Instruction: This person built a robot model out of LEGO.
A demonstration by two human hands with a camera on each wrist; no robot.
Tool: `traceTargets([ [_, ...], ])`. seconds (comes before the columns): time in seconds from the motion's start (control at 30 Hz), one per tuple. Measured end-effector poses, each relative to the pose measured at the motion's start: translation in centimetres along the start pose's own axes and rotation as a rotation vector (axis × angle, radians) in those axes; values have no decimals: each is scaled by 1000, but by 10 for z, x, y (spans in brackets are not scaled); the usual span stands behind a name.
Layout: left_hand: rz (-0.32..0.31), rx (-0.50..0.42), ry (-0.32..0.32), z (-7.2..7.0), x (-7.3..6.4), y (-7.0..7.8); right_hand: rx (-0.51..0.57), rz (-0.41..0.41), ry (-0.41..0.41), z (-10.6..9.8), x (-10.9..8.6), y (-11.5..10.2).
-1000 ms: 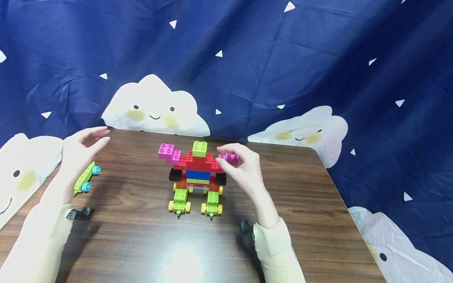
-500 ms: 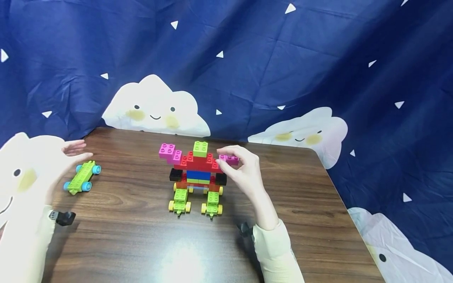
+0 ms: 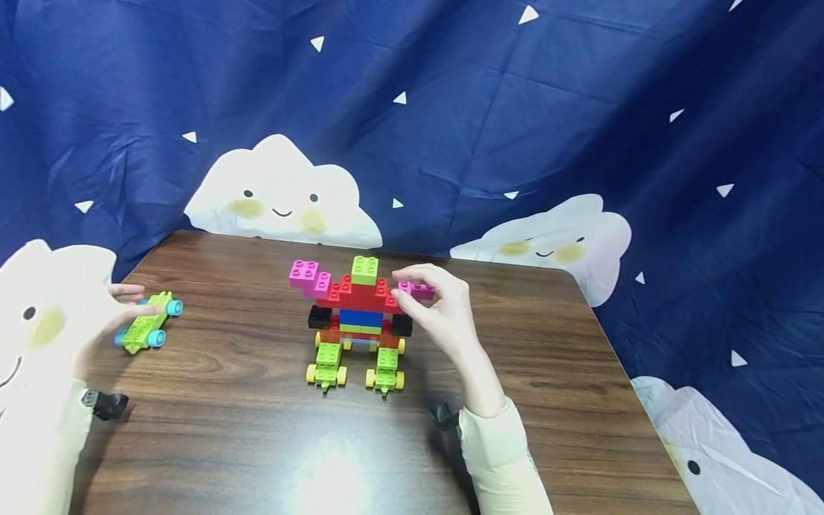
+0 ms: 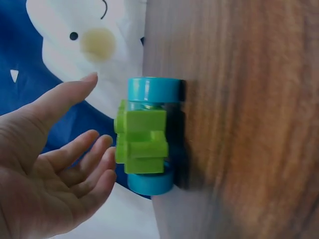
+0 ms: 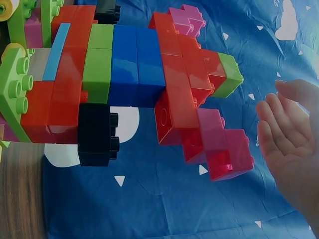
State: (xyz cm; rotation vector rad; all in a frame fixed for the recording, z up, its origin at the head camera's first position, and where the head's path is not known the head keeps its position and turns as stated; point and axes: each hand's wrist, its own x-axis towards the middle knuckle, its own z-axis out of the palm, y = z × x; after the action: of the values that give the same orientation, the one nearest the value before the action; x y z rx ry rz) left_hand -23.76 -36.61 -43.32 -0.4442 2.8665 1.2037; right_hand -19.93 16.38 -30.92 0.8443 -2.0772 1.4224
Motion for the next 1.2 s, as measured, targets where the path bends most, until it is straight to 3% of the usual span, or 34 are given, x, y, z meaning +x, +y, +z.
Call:
traceTargets([
  [0.23, -14, 43, -12, 3, 0, -9, -16, -2, 1, 0, -1, 1],
  [0.47, -54, 56, -30, 5, -2, -8, -19, 12, -18, -1, -1, 3],
  [0.67, -49, 67, -2, 6, 1, -7, -31, 17, -21, 0, -3, 4],
  [0.93, -98, 100, 26, 10, 4, -5, -27, 20, -19, 0, -4, 6],
  [1.07, -60, 110, 37, 13, 4, -1, -31, 25, -18, -1, -5, 8],
  [1.2, 34, 128, 55, 18, 6, 5, -33, 28, -18, -2, -5, 8],
])
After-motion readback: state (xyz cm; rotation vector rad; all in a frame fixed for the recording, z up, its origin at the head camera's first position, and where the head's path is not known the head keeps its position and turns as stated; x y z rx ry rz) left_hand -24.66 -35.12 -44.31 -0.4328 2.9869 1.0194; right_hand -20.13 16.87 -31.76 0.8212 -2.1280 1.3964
